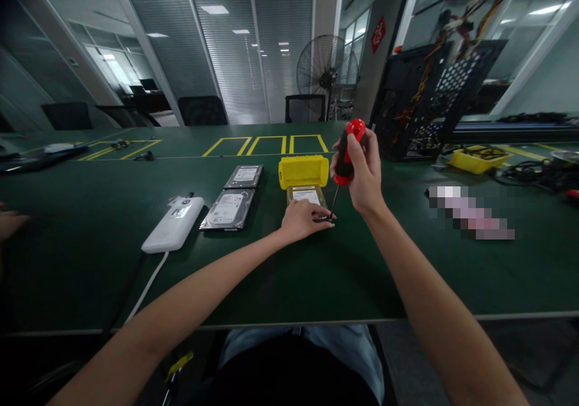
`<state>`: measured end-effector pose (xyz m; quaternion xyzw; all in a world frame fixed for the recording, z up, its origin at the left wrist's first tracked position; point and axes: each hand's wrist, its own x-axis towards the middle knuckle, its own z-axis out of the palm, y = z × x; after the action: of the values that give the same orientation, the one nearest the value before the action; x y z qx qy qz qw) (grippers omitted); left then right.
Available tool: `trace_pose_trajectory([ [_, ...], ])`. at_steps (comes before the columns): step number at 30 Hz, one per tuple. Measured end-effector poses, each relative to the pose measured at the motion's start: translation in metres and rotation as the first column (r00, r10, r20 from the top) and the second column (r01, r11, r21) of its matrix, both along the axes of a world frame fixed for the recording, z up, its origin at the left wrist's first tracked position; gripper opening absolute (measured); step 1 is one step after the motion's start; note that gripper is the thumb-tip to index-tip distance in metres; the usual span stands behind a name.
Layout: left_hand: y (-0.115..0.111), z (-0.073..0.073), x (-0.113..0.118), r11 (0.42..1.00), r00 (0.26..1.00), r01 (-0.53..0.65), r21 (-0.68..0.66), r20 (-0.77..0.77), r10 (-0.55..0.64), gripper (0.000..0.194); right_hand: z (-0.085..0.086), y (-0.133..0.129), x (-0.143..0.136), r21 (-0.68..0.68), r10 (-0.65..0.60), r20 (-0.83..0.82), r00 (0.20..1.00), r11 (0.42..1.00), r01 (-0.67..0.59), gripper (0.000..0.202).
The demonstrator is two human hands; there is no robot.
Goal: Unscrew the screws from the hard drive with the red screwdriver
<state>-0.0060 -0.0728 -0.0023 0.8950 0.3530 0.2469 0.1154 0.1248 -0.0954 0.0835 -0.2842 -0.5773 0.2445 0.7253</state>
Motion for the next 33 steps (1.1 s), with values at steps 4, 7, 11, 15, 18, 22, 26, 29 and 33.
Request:
trace_pose_trajectory([
  [4, -0.001, 0.001, 0.000, 1.000, 1.000, -0.017, -0.008, -0.010, 0.016, 0.029, -0.004, 0.002, -0.002, 0.062, -0.053, -0.034, 0.998, 0.997, 0.055, 0.035],
  [7, -0.002, 0.002, 0.000, 1.000, 1.000, -0.025, -0.010, -0.016, 0.024, 0.029, -0.005, 0.004, -0.003, 0.059, -0.035, -0.035, 0.999, 0.998, 0.037, 0.038],
  [11, -0.002, 0.002, -0.001, 1.000, 1.000, -0.014, -0.003, -0.005, 0.014, 0.030, -0.006, 0.006, -0.001, 0.034, -0.007, -0.030, 1.000, 0.999, 0.008, 0.039],
  [15, -0.002, 0.002, -0.001, 1.000, 1.000, -0.006, -0.008, -0.002, 0.006, 0.029, -0.007, 0.007, 0.003, 0.006, 0.054, -0.012, 0.998, 0.999, -0.054, 0.036],
  [18, -0.002, 0.002, 0.000, 1.000, 1.000, -0.011, -0.021, -0.001, 0.011, 0.028, -0.008, 0.009, 0.004, -0.010, 0.061, 0.043, 0.997, 0.998, -0.061, 0.032],
  [22, -0.002, 0.002, 0.000, 1.000, 1.000, -0.008, -0.015, -0.005, 0.008, 0.028, -0.008, 0.009, 0.003, 0.004, 0.052, 0.045, 0.998, 0.999, -0.053, 0.027],
  [26, -0.002, 0.001, -0.001, 1.000, 1.000, -0.011, -0.007, -0.010, 0.010, 0.028, -0.005, 0.004, -0.001, -0.033, 0.048, -0.012, 0.999, 0.998, -0.049, 0.036],
  [29, -0.002, 0.001, -0.001, 1.000, 1.000, -0.012, -0.004, -0.001, 0.012, 0.028, -0.003, 0.000, -0.004, -0.040, 0.046, -0.018, 0.999, 0.998, -0.046, 0.043],
  [33, -0.001, 0.000, 0.000, 1.000, 1.000, -0.003, -0.007, 0.015, 0.003, 0.028, -0.003, 0.001, -0.005, -0.026, 0.061, -0.023, 0.998, 0.998, -0.061, 0.050],
])
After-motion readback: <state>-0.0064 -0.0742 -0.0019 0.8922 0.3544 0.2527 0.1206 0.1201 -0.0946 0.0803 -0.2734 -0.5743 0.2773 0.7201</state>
